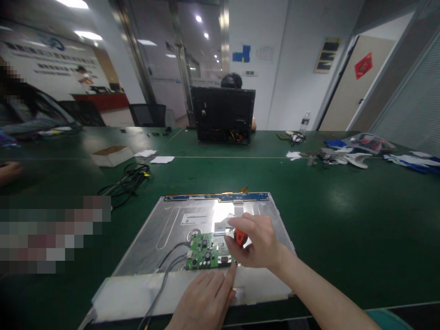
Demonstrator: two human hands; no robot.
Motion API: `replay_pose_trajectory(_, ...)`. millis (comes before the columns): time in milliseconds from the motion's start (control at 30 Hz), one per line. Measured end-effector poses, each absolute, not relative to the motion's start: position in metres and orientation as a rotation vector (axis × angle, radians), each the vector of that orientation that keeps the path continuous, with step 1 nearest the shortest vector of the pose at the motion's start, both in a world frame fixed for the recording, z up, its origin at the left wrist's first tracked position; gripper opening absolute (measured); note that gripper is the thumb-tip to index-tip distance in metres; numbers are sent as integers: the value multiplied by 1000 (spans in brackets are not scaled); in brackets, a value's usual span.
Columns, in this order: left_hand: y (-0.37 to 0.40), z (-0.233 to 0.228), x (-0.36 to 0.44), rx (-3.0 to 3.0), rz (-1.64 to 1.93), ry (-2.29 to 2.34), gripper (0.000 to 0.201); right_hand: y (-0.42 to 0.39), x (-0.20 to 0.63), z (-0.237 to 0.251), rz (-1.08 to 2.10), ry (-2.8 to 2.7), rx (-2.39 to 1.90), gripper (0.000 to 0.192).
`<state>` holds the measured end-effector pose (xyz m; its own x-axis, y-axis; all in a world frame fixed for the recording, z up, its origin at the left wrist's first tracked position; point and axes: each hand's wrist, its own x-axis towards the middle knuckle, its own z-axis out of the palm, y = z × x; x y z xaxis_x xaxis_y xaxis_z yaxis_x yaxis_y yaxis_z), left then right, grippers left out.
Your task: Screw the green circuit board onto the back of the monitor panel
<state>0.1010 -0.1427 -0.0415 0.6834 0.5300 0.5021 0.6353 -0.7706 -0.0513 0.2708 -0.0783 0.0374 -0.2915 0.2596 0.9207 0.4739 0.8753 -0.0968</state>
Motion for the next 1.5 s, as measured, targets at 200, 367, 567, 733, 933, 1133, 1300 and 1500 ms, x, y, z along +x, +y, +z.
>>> replay_pose_trajectory(200,-143,-44,101,-2678,-663,-949,38,-76,272,37,-172,-1902,-490,24)
replay_pose_trajectory(367,-143,-44,100,-2688,-648,-945,36,-79,275,40,-95,-1968,-452,33)
replay_pose_trajectory(567,-144,-46,101,-2684,-650,-949,36,-80,274,42,-157,-1941,-498,36)
replay_pose_trajectory(733,-144,-44,101,-2678,-682,-937,36,-80,272,39,-225,-1896,-523,35)
replay_pose_trajectory(933,-144,-44,102,-2666,-695,-934,35,-76,271,35,-239,-1889,-486,27)
replay_pose_trajectory(1133,-143,-45,101,-2673,-692,-933,35,-76,272,38,-189,-1922,-451,26)
replay_pose_trajectory(1300,-144,-44,101,-2663,-681,-933,35,-79,276,40,-143,-1966,-442,38)
replay_pose_trajectory(1500,-144,-43,102,-2662,-700,-943,38,-80,274,39,-175,-1927,-492,40)
